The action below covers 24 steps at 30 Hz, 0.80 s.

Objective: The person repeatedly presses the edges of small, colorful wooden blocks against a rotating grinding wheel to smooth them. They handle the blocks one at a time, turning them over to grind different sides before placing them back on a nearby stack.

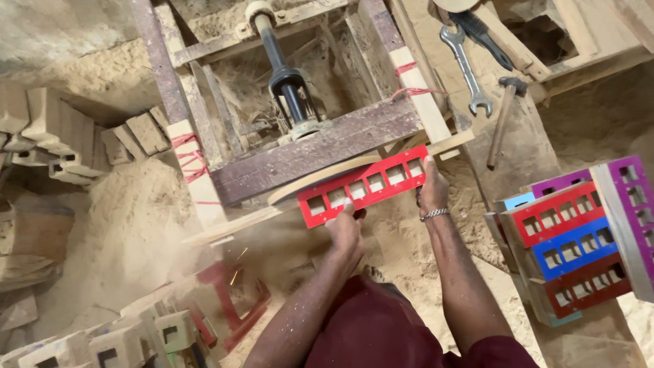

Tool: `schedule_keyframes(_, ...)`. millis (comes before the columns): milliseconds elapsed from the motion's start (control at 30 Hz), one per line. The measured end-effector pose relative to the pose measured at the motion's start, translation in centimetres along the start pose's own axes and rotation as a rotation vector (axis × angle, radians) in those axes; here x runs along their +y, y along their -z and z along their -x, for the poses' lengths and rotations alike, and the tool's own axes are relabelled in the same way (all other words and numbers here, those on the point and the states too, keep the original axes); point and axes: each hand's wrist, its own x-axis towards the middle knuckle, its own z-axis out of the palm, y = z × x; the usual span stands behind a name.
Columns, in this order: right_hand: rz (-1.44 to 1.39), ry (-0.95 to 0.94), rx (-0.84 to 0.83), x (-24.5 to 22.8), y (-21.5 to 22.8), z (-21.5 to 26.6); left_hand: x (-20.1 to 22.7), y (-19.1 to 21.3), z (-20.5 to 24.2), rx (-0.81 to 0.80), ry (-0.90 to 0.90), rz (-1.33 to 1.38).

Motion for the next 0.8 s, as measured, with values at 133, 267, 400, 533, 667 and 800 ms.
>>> schedule_keyframes(133,0.067,0.08,0.007,-1.3,2.2,-2.9,-1.5,-3.6,1.2,0.023,0.015,-0.05)
schedule_keyframes(267,0.037,0.112,0.0,-1.5,4.5,-5.2,-3.0,-5.7,2.4,-0.008,-0.042,-0.06)
schedule_keyframes(400,0.153,-0.068,0.077,-3.0,5.8,-7.1,-4.6,-8.3,2.3,0.024,-0.123,-0.114)
schedule_keyframes(533,0.14,-0.015,-0.008,-5.9,6.7,-5.0,-5.5,-8.9,2.9,-0.107,-0.121,-0.025)
schedule_keyframes(667,0.026,0.306,-0.343,-9.3,10.2,2.3,-5.6,-3.3,4.9,-0.432,0.085,0.281)
schedule_keyframes(800,0.035,0.443,-0.565,-9.2,13.4,12.1,-5.2,7.4,5.4,-0.636,0.281,0.262)
